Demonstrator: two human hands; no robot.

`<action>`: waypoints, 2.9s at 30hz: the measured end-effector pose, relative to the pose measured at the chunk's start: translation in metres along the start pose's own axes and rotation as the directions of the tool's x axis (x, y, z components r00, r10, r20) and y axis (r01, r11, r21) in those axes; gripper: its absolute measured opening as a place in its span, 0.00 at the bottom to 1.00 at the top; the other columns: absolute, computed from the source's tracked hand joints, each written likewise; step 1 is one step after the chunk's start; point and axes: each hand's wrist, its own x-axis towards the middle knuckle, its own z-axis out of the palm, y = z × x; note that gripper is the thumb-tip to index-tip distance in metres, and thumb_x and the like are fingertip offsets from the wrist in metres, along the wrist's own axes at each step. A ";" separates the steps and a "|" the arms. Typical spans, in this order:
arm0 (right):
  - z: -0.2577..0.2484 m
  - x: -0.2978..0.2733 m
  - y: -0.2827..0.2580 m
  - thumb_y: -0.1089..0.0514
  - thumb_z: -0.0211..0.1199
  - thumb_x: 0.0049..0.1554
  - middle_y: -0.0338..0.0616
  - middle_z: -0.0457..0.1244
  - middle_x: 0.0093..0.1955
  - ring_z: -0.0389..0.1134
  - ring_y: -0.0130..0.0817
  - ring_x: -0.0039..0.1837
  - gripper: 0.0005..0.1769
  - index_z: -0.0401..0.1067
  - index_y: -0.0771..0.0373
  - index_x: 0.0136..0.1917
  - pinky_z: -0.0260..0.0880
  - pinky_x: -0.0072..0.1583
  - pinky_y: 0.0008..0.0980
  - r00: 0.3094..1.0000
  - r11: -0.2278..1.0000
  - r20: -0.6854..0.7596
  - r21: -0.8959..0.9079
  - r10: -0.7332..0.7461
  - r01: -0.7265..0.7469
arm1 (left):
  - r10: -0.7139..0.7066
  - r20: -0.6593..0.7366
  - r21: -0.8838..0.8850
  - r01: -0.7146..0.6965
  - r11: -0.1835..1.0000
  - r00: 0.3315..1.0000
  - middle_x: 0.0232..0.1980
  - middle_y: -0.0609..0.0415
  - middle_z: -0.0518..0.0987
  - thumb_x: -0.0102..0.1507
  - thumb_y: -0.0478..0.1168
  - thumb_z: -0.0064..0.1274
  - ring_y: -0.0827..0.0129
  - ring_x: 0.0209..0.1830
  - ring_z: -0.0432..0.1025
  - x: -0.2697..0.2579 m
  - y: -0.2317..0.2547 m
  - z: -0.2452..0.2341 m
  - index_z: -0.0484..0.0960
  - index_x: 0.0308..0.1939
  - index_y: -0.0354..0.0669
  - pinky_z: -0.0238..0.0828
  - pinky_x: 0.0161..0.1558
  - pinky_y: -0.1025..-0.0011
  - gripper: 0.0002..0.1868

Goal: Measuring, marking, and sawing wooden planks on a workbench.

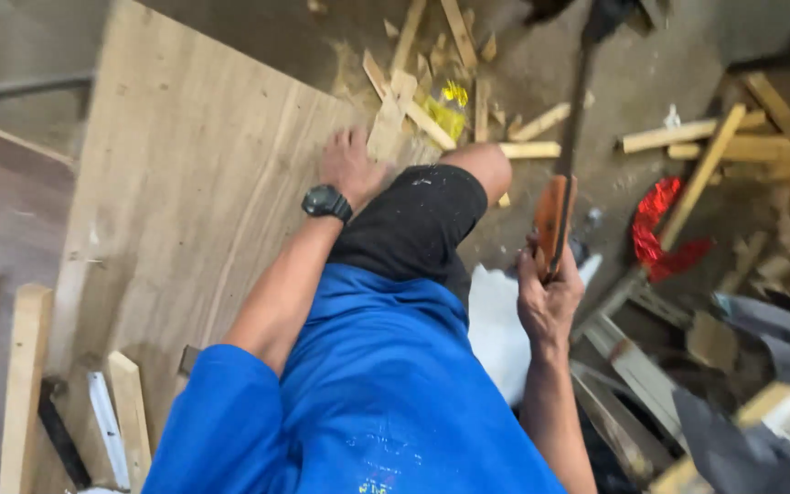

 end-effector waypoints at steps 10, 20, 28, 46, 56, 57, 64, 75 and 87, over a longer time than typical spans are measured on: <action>0.050 0.016 -0.099 0.59 0.55 0.62 0.42 0.63 0.35 0.65 0.28 0.35 0.19 0.62 0.61 0.65 0.68 0.40 0.29 0.965 0.993 0.244 -0.088 0.095 -0.075 | -0.081 -0.250 -0.267 0.012 0.964 0.965 0.31 0.58 0.81 0.76 0.48 0.35 0.60 0.42 0.77 0.062 0.023 0.033 0.81 0.39 0.48 0.17 0.74 0.32 0.21; 0.100 0.066 -0.080 0.41 0.45 0.68 0.43 0.69 0.40 0.73 0.42 0.42 0.28 0.64 0.60 0.73 0.72 0.49 0.40 0.893 0.935 0.448 -0.304 -0.031 0.185 | -0.134 -0.034 -0.349 0.114 0.930 0.990 0.22 0.57 0.77 0.74 0.58 0.04 0.58 0.39 0.77 0.071 0.028 0.000 0.80 0.20 0.42 0.19 0.77 0.42 0.49; 0.118 0.073 -0.079 0.39 0.43 0.69 0.48 0.70 0.55 0.73 0.50 0.53 0.29 0.63 0.56 0.73 0.72 0.53 0.42 0.865 0.930 0.501 -0.326 0.019 0.168 | -0.150 -0.090 -0.311 0.116 0.943 0.985 0.27 0.55 0.81 0.76 0.48 0.27 0.59 0.41 0.76 0.073 0.029 0.010 0.83 0.31 0.42 0.24 0.76 0.39 0.30; 0.068 0.041 -0.109 0.49 0.48 0.66 0.52 0.69 0.56 0.73 0.53 0.50 0.25 0.61 0.58 0.73 0.70 0.51 0.46 0.800 0.883 0.542 -0.468 0.257 0.034 | -0.106 -0.130 -0.248 0.071 0.966 0.986 0.24 0.57 0.78 0.78 0.50 0.18 0.58 0.36 0.77 0.071 0.026 0.016 0.85 0.37 0.44 0.22 0.76 0.40 0.36; 0.115 0.073 -0.102 0.53 0.51 0.66 0.53 0.69 0.60 0.71 0.56 0.58 0.21 0.62 0.57 0.71 0.69 0.58 0.44 0.843 0.927 0.505 -0.374 0.182 0.024 | -0.097 -0.227 -0.259 0.036 0.965 0.969 0.22 0.57 0.77 0.77 0.47 0.29 0.57 0.31 0.75 0.071 0.026 0.012 0.82 0.31 0.45 0.27 0.75 0.39 0.28; 0.113 0.074 -0.106 0.53 0.50 0.66 0.52 0.69 0.60 0.71 0.55 0.59 0.21 0.62 0.57 0.71 0.69 0.59 0.44 0.836 0.930 0.515 -0.367 0.188 0.017 | -0.094 -0.222 -0.258 0.035 0.966 0.971 0.22 0.58 0.77 0.76 0.47 0.27 0.58 0.31 0.76 0.072 0.027 0.010 0.83 0.34 0.47 0.27 0.74 0.40 0.28; 0.048 0.027 -0.127 0.51 0.52 0.64 0.46 0.70 0.50 0.73 0.47 0.49 0.23 0.64 0.57 0.71 0.70 0.52 0.40 0.811 0.868 0.473 -0.490 0.345 -0.083 | -0.094 -0.314 -0.264 0.008 0.965 0.945 0.22 0.56 0.76 0.77 0.46 0.33 0.59 0.28 0.75 0.070 0.024 0.023 0.85 0.35 0.47 0.26 0.74 0.37 0.26; 0.144 0.103 -0.118 0.47 0.50 0.64 0.55 0.69 0.47 0.68 0.69 0.48 0.17 0.63 0.54 0.63 0.65 0.47 0.56 0.813 0.882 0.495 -0.470 0.306 -0.045 | -0.108 -0.097 -0.184 0.089 0.979 0.989 0.38 0.52 0.82 0.78 0.48 0.30 0.50 0.55 0.71 0.053 0.028 0.009 0.85 0.43 0.44 0.22 0.77 0.38 0.26; 0.056 0.034 -0.130 0.53 0.52 0.61 0.49 0.70 0.56 0.73 0.53 0.56 0.26 0.63 0.56 0.72 0.70 0.57 0.47 0.775 0.809 0.444 -0.569 0.450 -0.143 | -0.115 0.001 -0.162 0.114 0.980 0.993 0.34 0.50 0.80 0.78 0.50 0.26 0.50 0.49 0.71 0.061 0.026 0.011 0.84 0.41 0.42 0.20 0.78 0.40 0.30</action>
